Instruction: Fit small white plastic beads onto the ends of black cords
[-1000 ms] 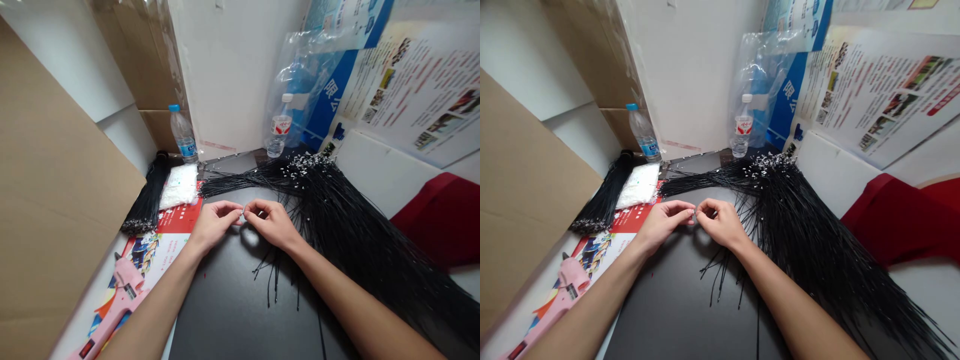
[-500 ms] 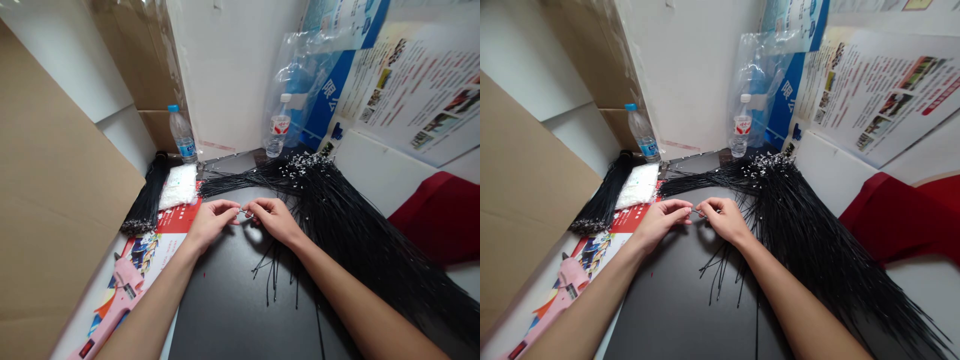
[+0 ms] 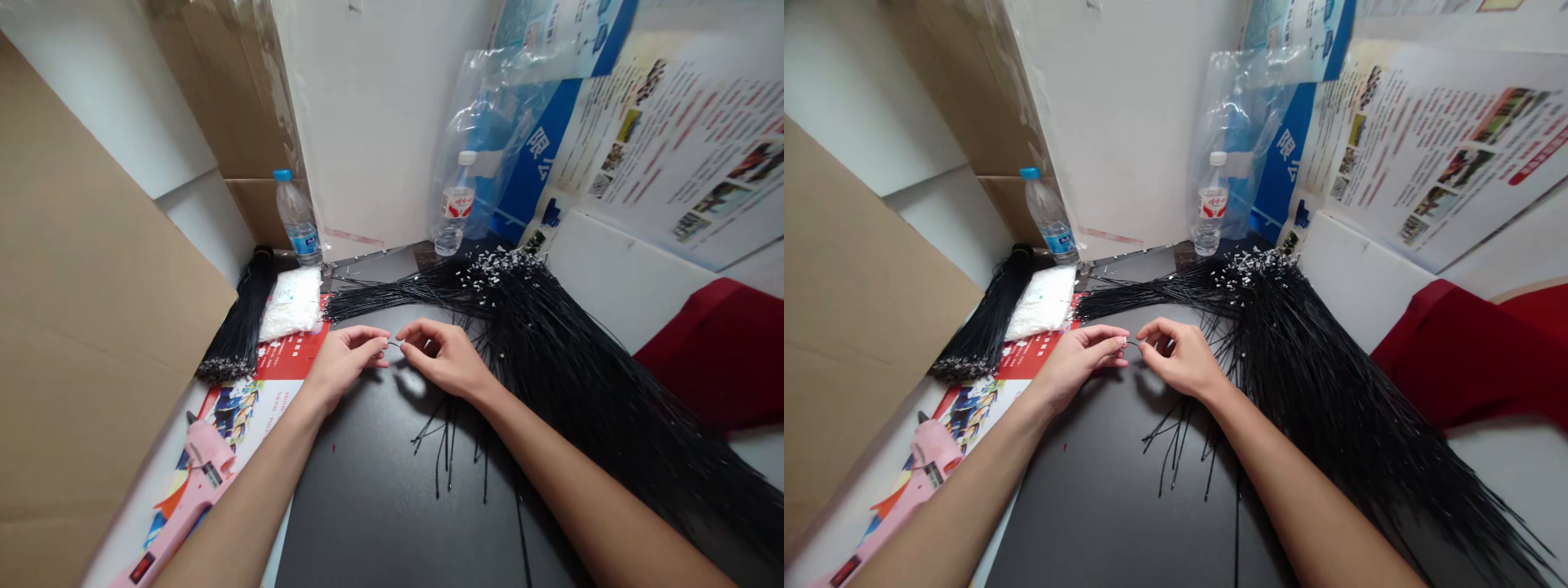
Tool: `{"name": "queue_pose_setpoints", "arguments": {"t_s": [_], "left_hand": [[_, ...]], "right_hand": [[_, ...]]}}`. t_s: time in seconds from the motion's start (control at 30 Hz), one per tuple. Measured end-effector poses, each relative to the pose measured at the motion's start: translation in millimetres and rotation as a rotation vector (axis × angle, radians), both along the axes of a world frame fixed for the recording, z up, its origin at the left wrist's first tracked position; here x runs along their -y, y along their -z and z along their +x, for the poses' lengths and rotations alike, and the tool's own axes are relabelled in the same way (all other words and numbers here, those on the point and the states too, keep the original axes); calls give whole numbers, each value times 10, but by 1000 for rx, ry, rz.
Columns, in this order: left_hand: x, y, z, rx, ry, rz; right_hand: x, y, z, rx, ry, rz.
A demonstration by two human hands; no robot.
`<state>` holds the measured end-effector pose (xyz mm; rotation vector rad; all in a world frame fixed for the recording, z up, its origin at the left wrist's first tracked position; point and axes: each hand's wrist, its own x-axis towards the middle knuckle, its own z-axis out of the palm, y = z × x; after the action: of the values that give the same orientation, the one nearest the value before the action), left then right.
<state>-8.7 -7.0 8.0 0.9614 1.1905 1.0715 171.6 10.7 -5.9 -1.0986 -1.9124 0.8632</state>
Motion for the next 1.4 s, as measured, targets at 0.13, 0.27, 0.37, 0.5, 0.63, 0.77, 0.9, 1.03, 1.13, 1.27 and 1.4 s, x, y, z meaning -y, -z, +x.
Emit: {"name": "queue_pose_setpoints", "arguments": {"t_s": [0.13, 0.27, 0.37, 0.5, 0.63, 0.77, 0.9, 1.03, 1.13, 1.27, 1.4], "left_hand": [[-8, 12, 1, 1, -15, -3], [-9, 20, 4, -7, -6, -10], [-4, 11, 11, -5, -4, -16], [6, 2, 17, 24, 5, -31], [6, 18, 10, 122, 20, -80], [-3, 43, 3, 209, 32, -126], [-10, 58, 0, 234, 36, -129], [-11, 59, -2, 191, 40, -90], [-7, 50, -2, 151, 39, -51], [1, 39, 1, 128, 44, -1], [5, 31, 17, 104, 48, 37]], "right_hand": [[24, 21, -10, 78, -17, 151], [27, 39, -14, 129, -31, 213], [26, 38, -16, 131, -19, 208], [31, 33, -23, 103, -17, 180], [36, 31, -27, 56, -3, 169], [38, 26, -32, 7, 11, 175], [33, 34, -36, -37, 31, 160], [30, 41, -36, -27, 62, 180], [34, 28, -37, 6, 64, 220], [42, -5, -39, 12, 58, 250], [47, -19, -40, 9, 71, 250]]}}
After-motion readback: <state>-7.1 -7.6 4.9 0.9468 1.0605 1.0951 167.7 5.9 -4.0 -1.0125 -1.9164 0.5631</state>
